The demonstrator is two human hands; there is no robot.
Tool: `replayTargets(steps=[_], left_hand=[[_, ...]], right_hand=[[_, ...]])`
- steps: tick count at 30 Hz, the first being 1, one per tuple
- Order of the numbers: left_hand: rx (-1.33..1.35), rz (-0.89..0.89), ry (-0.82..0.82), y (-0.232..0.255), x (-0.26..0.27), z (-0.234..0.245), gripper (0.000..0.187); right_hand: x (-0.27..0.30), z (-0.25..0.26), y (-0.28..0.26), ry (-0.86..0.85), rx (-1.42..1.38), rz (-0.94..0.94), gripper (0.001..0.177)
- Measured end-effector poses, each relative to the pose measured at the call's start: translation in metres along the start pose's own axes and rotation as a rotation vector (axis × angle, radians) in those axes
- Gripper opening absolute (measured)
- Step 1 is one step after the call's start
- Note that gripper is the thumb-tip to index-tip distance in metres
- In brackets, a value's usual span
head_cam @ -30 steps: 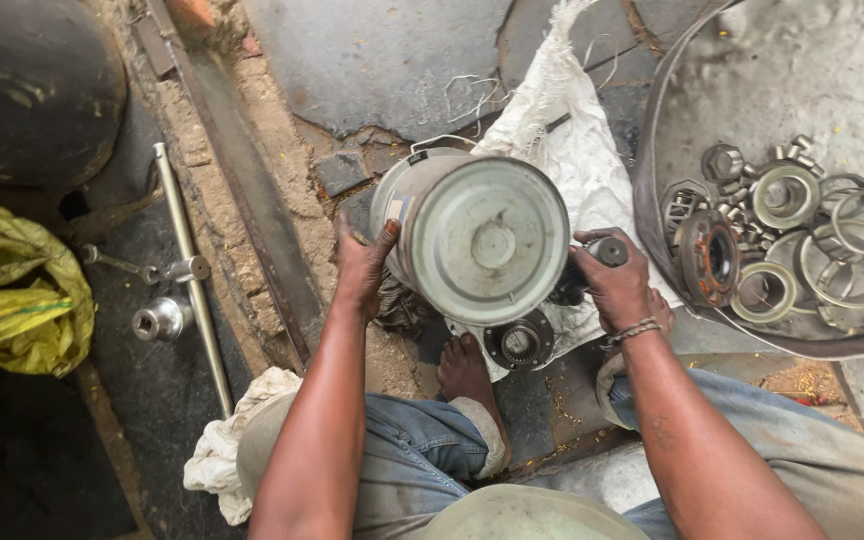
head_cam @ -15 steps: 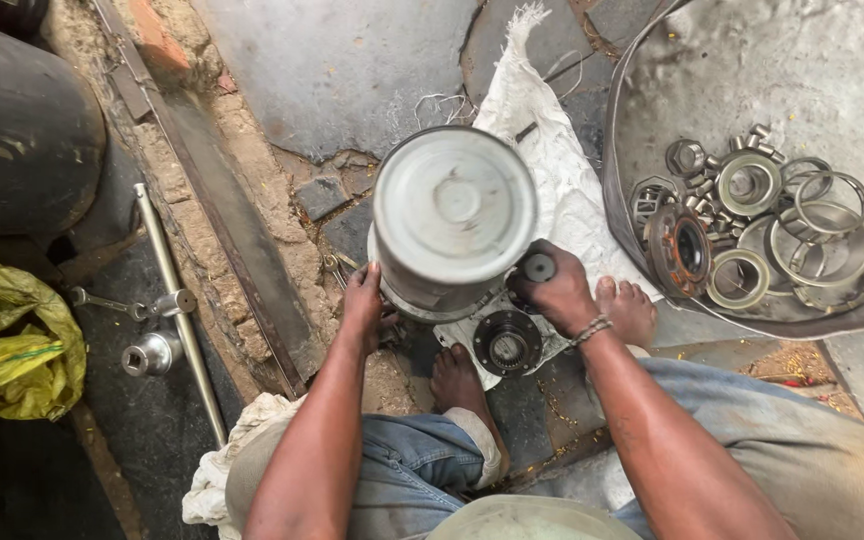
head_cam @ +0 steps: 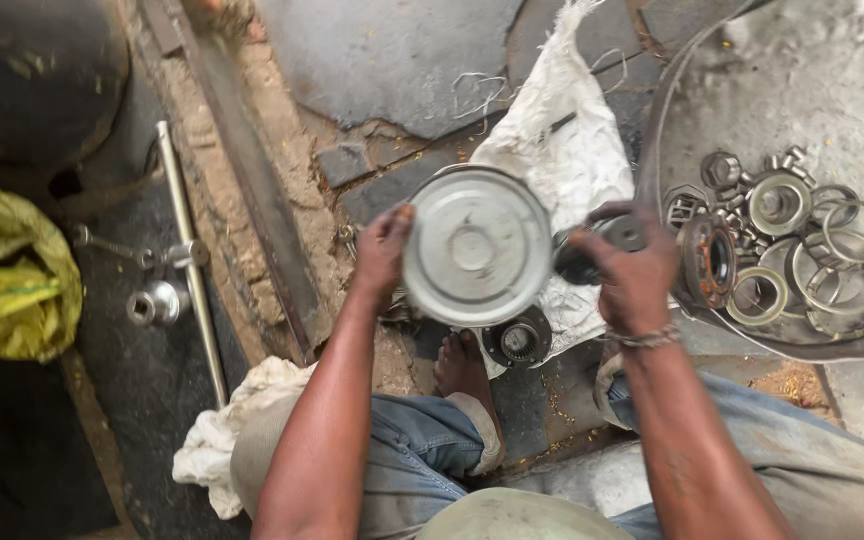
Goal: The person wipes grease from a metal gear shaft and various bearings using a cloth while sitting on the floor.
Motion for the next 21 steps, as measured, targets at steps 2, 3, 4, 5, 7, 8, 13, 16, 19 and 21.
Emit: replayTargets(steps=[2, 3, 4, 5, 7, 8, 13, 16, 19, 21], left_hand=[[-0.252, 0.029, -0.033, 0.009, 0.007, -0.001, 0.062], [-0.282, 0.057, -0.038, 0.013, 0.012, -0.003, 0.061], [-0.31, 0.083, -0.046, 0.016, 0.014, -0.007, 0.061], [-0.337, 0.109, -0.055, 0.018, 0.016, -0.01, 0.061], [-0.413, 0.073, -0.022, 0.025, 0.011, -0.013, 0.062], [-0.454, 0.053, -0.011, 0.027, 0.009, -0.013, 0.063], [-0.075, 0.234, -0.035, 0.018, 0.023, -0.022, 0.08], [0.189, 0.282, -0.07, 0.025, 0.041, -0.027, 0.086], [0.122, 0.281, -0.021, 0.037, 0.045, -0.016, 0.087], [-0.021, 0.159, 0.004, 0.05, 0.051, -0.016, 0.087]], right_hand=[[0.026, -0.009, -0.051, 0.045, 0.203, 0.122, 0.033], [0.043, -0.017, -0.079, 0.05, 0.333, 0.269, 0.033], [0.061, -0.027, -0.106, 0.004, 0.36, 0.43, 0.032], [0.075, -0.037, -0.125, -0.042, 0.39, 0.529, 0.031], [0.099, -0.052, -0.152, -0.119, 0.448, 0.679, 0.028], [0.105, -0.061, -0.154, -0.151, 0.483, 0.711, 0.027], [0.098, -0.118, -0.084, -0.28, 0.735, 0.926, 0.031], [0.105, -0.142, 0.0, -0.437, 1.151, 1.125, 0.036], [0.105, -0.135, 0.05, -0.472, 1.404, 1.064, 0.039], [0.096, -0.128, 0.056, -0.406, 1.396, 0.948, 0.05]])
Point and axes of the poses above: each hand's wrist, its own x-axis away from the middle knuckle, its own z-axis out of the back of the hand, y = z × x, the point moved 7 cm from there along -x, towards the middle knuckle, and after that the axes turned 10 degrees about -z, right-handed, at the moved point
